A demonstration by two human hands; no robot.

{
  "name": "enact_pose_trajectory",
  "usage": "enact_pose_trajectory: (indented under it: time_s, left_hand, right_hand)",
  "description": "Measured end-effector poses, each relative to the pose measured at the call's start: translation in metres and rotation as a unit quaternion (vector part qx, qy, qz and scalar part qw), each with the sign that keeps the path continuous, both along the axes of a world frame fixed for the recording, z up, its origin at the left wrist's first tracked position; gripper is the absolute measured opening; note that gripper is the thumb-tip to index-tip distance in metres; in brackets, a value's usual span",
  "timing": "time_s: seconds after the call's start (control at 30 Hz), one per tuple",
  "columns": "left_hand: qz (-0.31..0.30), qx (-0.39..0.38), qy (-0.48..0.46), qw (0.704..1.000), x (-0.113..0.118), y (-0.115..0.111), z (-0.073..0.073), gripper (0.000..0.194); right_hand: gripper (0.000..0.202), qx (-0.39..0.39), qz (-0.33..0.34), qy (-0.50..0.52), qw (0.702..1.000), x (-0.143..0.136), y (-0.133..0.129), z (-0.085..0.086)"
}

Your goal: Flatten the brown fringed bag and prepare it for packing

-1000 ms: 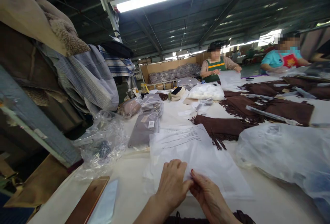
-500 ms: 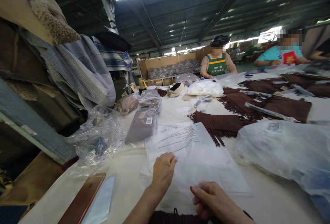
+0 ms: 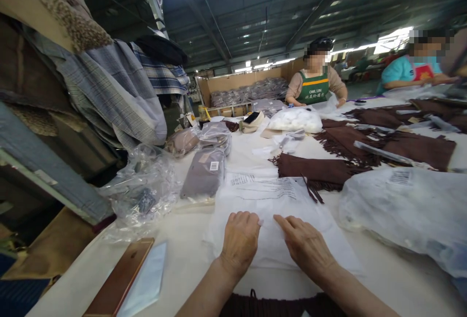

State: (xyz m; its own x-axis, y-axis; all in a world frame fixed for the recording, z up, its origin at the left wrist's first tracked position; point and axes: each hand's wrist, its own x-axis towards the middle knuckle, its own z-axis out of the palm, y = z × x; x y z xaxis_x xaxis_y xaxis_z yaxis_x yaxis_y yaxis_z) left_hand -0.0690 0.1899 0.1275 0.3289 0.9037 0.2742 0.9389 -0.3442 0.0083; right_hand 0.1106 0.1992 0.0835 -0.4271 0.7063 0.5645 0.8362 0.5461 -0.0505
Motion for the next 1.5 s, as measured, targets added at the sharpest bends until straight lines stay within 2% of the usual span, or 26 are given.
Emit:
enact_pose_trajectory:
  time_s: [0.07, 0.13, 0.2, 0.23, 0.37, 0.53, 0.67, 0.7, 0.73, 0.77, 0.8, 0.87, 0.9, 0.93, 1.03, 1.13, 1.2, 1.23, 1.27, 1.3, 1.33, 1.37, 1.43, 1.47, 1.5]
  left_hand:
    - [-0.030, 0.000, 0.020, 0.999, -0.002, -0.003, -0.004, 0.025]
    - [-0.081, 0.002, 0.055, 0.995, -0.005, -0.006, -0.008, 0.021]
    - [-0.107, 0.011, 0.093, 0.990, -0.005, -0.009, -0.013, 0.013]
    - [-0.100, 0.012, 0.105, 0.989, -0.005, -0.009, -0.015, 0.010]
    - [-0.011, -0.014, 0.089, 0.996, -0.012, 0.000, -0.016, 0.023]
    - [0.108, -0.036, 0.007, 0.993, -0.055, 0.010, -0.006, 0.031]
    - [0.197, -0.046, -0.136, 0.970, -0.087, 0.002, -0.002, 0.030]
    - [0.216, -0.049, -0.184, 0.957, -0.090, 0.000, -0.002, 0.028]
    - [0.236, -0.054, -0.238, 0.941, -0.092, -0.002, -0.002, 0.026]
    - [0.256, -0.062, -0.296, 0.918, -0.092, -0.003, -0.001, 0.022]
    - [0.276, -0.074, -0.358, 0.889, -0.090, -0.003, 0.000, 0.018]
    - [0.309, -0.106, -0.484, 0.812, -0.085, -0.003, 0.003, 0.013]
    - [0.316, -0.122, -0.543, 0.768, -0.083, -0.003, 0.006, 0.013]
    - [0.317, -0.134, -0.598, 0.724, -0.081, -0.004, 0.009, 0.014]
    - [0.297, -0.145, -0.718, 0.612, -0.077, -0.011, 0.016, 0.016]
    - [0.293, -0.121, -0.778, 0.543, -0.077, -0.020, 0.010, 0.018]
    - [0.275, -0.101, -0.806, 0.514, -0.081, -0.028, -0.005, 0.016]
    - [0.258, -0.095, -0.815, 0.510, -0.083, -0.032, -0.015, 0.015]
    - [0.240, -0.094, -0.817, 0.516, -0.086, -0.037, -0.025, 0.019]
    - [0.226, -0.100, -0.805, 0.540, -0.089, -0.043, -0.035, 0.026]
    - [0.219, -0.113, -0.774, 0.583, -0.091, -0.049, -0.045, 0.032]
    - [0.219, -0.128, -0.725, 0.640, -0.093, -0.055, -0.053, 0.037]
    - [0.223, -0.160, -0.603, 0.749, -0.096, -0.069, -0.064, 0.041]
    - [0.228, -0.174, -0.546, 0.787, -0.096, -0.076, -0.067, 0.043]
    - [0.232, -0.183, -0.503, 0.812, -0.096, -0.083, -0.069, 0.045]
  right_hand:
    - [0.050, -0.039, 0.010, 0.013, 0.999, 0.007, 0.003, -0.008]
    - [0.053, -0.082, 0.029, 0.029, 0.996, 0.012, 0.003, -0.009]
    - [0.048, -0.105, 0.049, 0.037, 0.993, 0.014, 0.000, -0.006]
    - [0.043, -0.102, 0.057, 0.036, 0.992, 0.014, -0.002, -0.005]
    - [0.031, -0.028, 0.080, 0.011, 0.996, 0.018, -0.002, -0.006]
    - [0.033, 0.044, 0.081, -0.016, 0.996, 0.052, 0.003, -0.014]
    - [0.030, 0.037, 0.028, 0.000, 0.999, 0.085, 0.006, -0.014]
    - [0.028, 0.014, 0.006, 0.027, 1.000, 0.090, 0.006, -0.012]
    - [0.024, -0.032, -0.023, 0.096, 0.995, 0.093, 0.006, -0.010]
    - [0.019, -0.092, -0.056, 0.195, 0.975, 0.093, 0.006, -0.008]
    - [0.014, -0.155, -0.088, 0.306, 0.935, 0.092, 0.005, -0.004]
    - [0.016, -0.262, -0.137, 0.499, 0.815, 0.087, 0.004, 0.003]
    - [0.022, -0.291, -0.146, 0.560, 0.762, 0.084, 0.002, 0.007]
    - [0.028, -0.307, -0.145, 0.600, 0.724, 0.081, 0.000, 0.010]
    - [0.038, -0.335, -0.123, 0.692, 0.628, 0.074, -0.005, 0.016]
    - [0.040, -0.361, -0.096, 0.735, 0.566, 0.072, -0.010, 0.012]
    - [0.040, -0.381, -0.083, 0.746, 0.540, 0.074, -0.012, 0.004]
    - [0.041, -0.391, -0.079, 0.747, 0.532, 0.075, -0.014, -0.002]
    - [0.041, -0.401, -0.077, 0.747, 0.525, 0.078, -0.017, -0.008]
    - [0.040, -0.414, -0.075, 0.741, 0.524, 0.080, -0.020, -0.013]
    - [0.039, -0.429, -0.074, 0.722, 0.538, 0.083, -0.024, -0.019]
    - [0.038, -0.445, -0.076, 0.685, 0.572, 0.086, -0.029, -0.023]
    - [0.038, -0.461, -0.088, 0.566, 0.678, 0.091, -0.041, -0.030]
    - [0.039, -0.458, -0.097, 0.496, 0.732, 0.092, -0.048, -0.031]
    - [0.040, -0.448, -0.109, 0.434, 0.774, 0.093, -0.055, -0.032]
